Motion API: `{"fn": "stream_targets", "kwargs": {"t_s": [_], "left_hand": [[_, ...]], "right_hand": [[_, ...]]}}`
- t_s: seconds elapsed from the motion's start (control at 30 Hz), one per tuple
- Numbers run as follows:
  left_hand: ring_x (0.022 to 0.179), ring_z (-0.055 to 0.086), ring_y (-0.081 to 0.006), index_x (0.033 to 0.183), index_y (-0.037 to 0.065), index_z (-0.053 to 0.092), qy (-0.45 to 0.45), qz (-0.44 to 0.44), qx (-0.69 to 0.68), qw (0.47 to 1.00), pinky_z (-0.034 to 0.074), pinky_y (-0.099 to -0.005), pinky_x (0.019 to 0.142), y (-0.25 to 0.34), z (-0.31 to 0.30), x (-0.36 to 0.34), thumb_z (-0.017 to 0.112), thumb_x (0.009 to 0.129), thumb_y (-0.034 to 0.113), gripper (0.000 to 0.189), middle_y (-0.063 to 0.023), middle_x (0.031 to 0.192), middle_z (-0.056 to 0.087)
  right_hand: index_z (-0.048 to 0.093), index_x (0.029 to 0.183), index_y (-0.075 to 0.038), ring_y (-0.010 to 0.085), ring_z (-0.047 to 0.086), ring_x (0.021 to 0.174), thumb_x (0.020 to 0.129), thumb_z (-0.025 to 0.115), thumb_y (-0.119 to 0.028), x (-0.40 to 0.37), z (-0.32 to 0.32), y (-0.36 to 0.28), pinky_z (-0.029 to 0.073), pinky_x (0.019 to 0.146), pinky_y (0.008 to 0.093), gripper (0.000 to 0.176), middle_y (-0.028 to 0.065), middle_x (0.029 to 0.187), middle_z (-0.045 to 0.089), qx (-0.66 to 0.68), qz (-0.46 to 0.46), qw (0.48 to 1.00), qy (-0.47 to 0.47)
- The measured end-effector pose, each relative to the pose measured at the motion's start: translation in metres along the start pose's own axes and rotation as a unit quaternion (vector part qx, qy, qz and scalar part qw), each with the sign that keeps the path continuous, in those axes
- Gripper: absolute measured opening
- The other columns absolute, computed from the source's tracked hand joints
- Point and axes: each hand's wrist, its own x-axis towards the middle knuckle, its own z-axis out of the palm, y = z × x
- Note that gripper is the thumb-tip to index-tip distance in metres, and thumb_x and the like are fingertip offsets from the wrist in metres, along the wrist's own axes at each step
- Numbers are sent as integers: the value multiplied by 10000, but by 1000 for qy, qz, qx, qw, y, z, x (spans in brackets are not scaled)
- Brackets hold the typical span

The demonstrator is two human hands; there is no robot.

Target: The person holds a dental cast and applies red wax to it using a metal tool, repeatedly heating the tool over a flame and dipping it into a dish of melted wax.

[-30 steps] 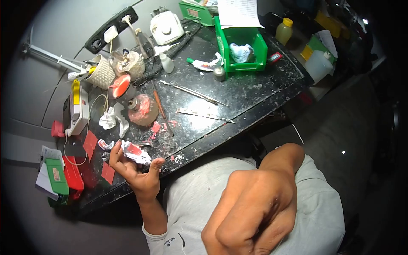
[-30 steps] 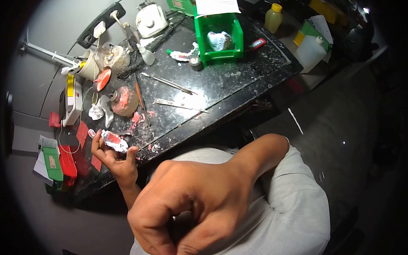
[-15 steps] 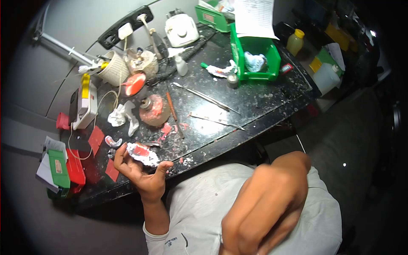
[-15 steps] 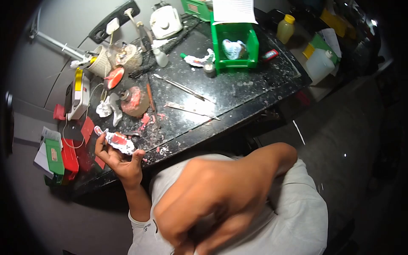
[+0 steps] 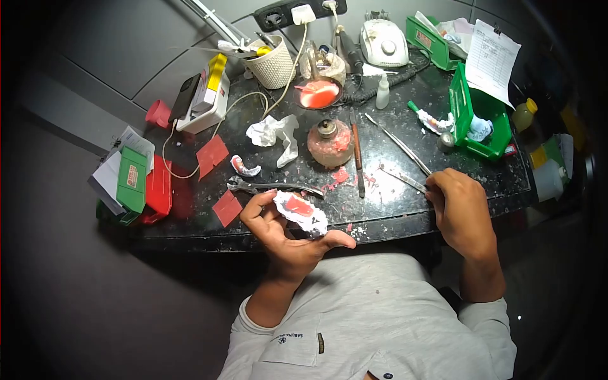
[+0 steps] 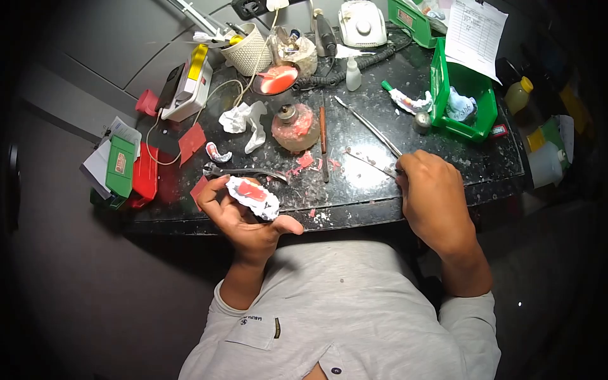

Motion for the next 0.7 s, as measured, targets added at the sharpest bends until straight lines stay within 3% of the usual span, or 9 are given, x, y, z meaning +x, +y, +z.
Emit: {"fn": "stream_targets", "kwargs": {"t_s": [0.17, 0.27, 0.3, 0.33, 0.37, 0.43, 0.47, 0.57, 0.7], "left_hand": [[1072, 565, -174, 1488, 43, 191, 17, -20, -34, 999, 505, -291, 930, -1, 9, 2, 953, 488, 550, 1356, -100, 1208, 511], [1066, 563, -173, 1484, 30, 207, -15, 27, -12, 999, 503, -287, 918, 0, 9, 7, 956, 488, 542, 1348, -100, 1216, 508], [1117, 562, -190, 1445, 23, 240, -35, 44, -20, 998, 519, -310, 928, 1, 6, 6, 979, 548, 443, 1236, -146, 1255, 478], [1117, 562, -190, 1445, 23, 240, -36, 41, -19, 998, 519, -310, 928, 0, 5, 4, 979, 548, 443, 1236, -146, 1255, 478], [1081, 569, -180, 1429, 14, 248, -42, 41, -10, 998, 520, -296, 894, -3, 4, 1, 974, 544, 463, 1230, -137, 1226, 484], [1046, 576, -169, 1413, 6, 255, -51, 38, -2, 998, 521, -281, 861, -4, 6, -3, 970, 539, 482, 1225, -128, 1197, 490], [1004, 584, -167, 1409, 17, 254, -44, 32, -7, 998, 517, -279, 853, -3, 8, -4, 937, 510, 553, 1251, -113, 1145, 527], [957, 594, -164, 1398, 29, 254, -34, 30, -4, 999, 516, -279, 842, -5, 10, -4, 897, 482, 631, 1271, -97, 1084, 567], [919, 604, -161, 1382, 33, 265, -27, 29, 1, 999, 523, -282, 817, -8, 9, -8, 877, 485, 652, 1250, -84, 1030, 585]], "right_hand": [[622, 922, 13, 391, 604, 902, 889, 636, 22, -1, -2, 0, 485, 813, 474, 38, 176, 898, 606, -72, -51, 996, 10], [590, 904, 20, 408, 573, 912, 910, 607, 29, 6, -3, -2, 466, 813, 475, 21, 190, 901, 585, -5, -38, 999, 35], [578, 916, 23, 307, 591, 804, 965, 597, 1, 8, -2, -2, 467, 737, 413, 57, 133, 833, 585, 51, -47, 996, 51], [578, 916, 23, 307, 591, 804, 965, 597, 1, 11, -2, -2, 467, 737, 413, 57, 133, 833, 585, 51, -47, 996, 49], [578, 924, 15, 225, 566, 753, 989, 600, -26, 13, -2, -2, 456, 699, 363, 80, 83, 802, 575, 225, -9, 974, 3], [586, 944, -9, 47, 485, 679, 1043, 599, -99, 14, -4, -11, 411, 621, 229, 135, -26, 768, 558, 485, 69, 867, -89], [588, 945, -11, 54, 556, 687, 1025, 624, -81, 14, 1, -15, 461, 633, 214, 112, -1, 798, 610, 583, 67, 802, -111], [594, 970, 24, 114, 706, 756, 967, 694, -25, 15, 13, -33, 587, 670, 227, 112, 88, 845, 698, 670, 44, 729, -134], [602, 997, 62, 171, 742, 862, 930, 726, 19, 15, 26, -51, 633, 773, 275, 147, 135, 924, 729, 665, 12, 741, -90]]}}
